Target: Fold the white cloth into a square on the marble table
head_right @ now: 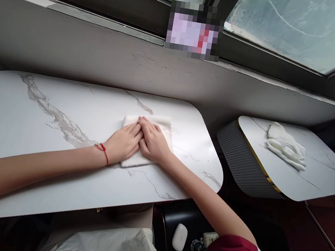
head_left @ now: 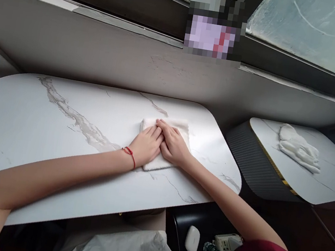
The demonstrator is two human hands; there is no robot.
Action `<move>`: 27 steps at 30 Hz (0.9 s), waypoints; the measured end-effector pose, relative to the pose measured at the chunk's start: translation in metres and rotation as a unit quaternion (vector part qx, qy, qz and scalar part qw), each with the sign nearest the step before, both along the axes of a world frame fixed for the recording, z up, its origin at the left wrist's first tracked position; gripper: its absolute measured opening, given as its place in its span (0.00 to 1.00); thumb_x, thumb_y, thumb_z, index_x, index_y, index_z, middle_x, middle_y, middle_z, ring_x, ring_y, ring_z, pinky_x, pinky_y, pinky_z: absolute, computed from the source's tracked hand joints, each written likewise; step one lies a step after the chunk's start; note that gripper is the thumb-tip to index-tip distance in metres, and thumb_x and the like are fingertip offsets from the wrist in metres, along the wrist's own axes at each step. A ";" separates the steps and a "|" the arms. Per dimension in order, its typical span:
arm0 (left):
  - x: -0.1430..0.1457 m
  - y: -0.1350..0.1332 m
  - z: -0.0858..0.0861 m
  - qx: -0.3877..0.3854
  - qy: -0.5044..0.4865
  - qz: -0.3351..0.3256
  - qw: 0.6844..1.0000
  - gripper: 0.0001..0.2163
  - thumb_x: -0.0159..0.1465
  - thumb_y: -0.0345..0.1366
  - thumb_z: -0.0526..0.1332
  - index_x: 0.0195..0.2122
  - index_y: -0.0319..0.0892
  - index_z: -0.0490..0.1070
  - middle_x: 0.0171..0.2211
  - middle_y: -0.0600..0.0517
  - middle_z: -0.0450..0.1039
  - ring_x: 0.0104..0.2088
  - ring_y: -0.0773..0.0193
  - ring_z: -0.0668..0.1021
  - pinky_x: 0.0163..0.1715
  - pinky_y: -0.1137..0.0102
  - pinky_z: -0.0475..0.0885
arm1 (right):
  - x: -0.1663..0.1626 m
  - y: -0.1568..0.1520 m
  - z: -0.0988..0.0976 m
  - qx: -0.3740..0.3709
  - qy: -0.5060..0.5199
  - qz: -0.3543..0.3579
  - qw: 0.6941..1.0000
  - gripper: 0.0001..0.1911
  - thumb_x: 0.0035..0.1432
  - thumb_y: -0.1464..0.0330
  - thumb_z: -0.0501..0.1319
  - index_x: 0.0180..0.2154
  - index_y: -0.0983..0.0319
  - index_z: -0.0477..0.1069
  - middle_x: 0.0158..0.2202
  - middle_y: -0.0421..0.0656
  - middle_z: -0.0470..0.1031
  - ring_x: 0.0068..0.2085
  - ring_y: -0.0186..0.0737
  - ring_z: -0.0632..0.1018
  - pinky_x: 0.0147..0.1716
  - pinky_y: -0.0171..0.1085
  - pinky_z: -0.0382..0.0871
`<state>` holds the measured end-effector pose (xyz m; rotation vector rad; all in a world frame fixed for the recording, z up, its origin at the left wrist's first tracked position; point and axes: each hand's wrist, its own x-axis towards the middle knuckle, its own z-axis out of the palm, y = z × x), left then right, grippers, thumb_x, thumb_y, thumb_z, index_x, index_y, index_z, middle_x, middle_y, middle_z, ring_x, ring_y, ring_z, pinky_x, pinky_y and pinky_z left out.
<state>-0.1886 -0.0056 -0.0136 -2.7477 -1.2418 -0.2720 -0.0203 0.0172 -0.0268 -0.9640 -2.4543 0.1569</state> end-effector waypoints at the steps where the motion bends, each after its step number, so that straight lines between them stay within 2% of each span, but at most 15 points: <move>1: -0.006 0.012 0.000 0.001 -0.002 0.000 1.000 0.21 0.68 0.33 0.50 0.59 0.26 0.65 0.56 0.34 0.69 0.59 0.48 0.71 0.62 0.58 0.63 | -0.007 0.013 -0.001 -0.002 0.000 -0.002 1.000 0.33 0.59 0.73 0.48 0.66 0.66 0.53 0.65 0.57 0.64 0.68 0.52 0.63 0.60 0.55 0.64; 7: -0.054 0.080 -0.001 0.005 -0.026 -0.016 1.000 0.20 0.69 0.32 0.48 0.59 0.27 0.65 0.57 0.33 0.69 0.59 0.49 0.71 0.60 0.57 0.65 | -0.049 0.079 -0.005 0.010 0.014 -0.008 1.000 0.29 0.59 0.71 0.47 0.61 0.70 0.61 0.63 0.58 0.67 0.67 0.52 0.65 0.60 0.52 0.63; 10: -0.076 0.104 -0.004 0.008 -0.036 -0.021 0.999 0.19 0.69 0.33 0.48 0.58 0.30 0.67 0.56 0.35 0.69 0.58 0.50 0.72 0.58 0.57 0.66 | -0.067 0.104 -0.003 0.013 0.016 -0.002 1.000 0.28 0.58 0.71 0.47 0.59 0.71 0.63 0.62 0.59 0.68 0.65 0.52 0.67 0.59 0.50 0.62; 12: -0.086 0.115 -0.006 0.011 -0.046 0.000 0.999 0.19 0.69 0.33 0.48 0.57 0.31 0.67 0.55 0.36 0.70 0.57 0.49 0.72 0.58 0.56 0.67 | -0.078 0.118 -0.002 0.013 0.019 0.003 1.000 0.28 0.57 0.71 0.47 0.58 0.70 0.64 0.60 0.58 0.70 0.62 0.52 0.70 0.58 0.50 0.63; 19: -0.096 0.127 -0.015 0.011 -0.079 0.066 0.995 0.20 0.69 0.33 0.47 0.58 0.29 0.66 0.57 0.35 0.69 0.59 0.48 0.70 0.60 0.54 0.65 | -0.098 0.145 -0.001 0.019 0.016 0.027 0.999 0.27 0.56 0.71 0.48 0.57 0.69 0.66 0.58 0.57 0.72 0.57 0.53 0.73 0.55 0.50 0.64; 27: -0.101 0.129 -0.022 0.016 -0.089 0.057 0.994 0.21 0.70 0.35 0.45 0.60 0.31 0.64 0.60 0.37 0.67 0.63 0.51 0.66 0.63 0.55 0.61 | -0.093 0.147 -0.003 0.003 0.053 0.055 0.997 0.27 0.57 0.70 0.49 0.58 0.66 0.66 0.57 0.55 0.73 0.58 0.54 0.73 0.55 0.52 0.64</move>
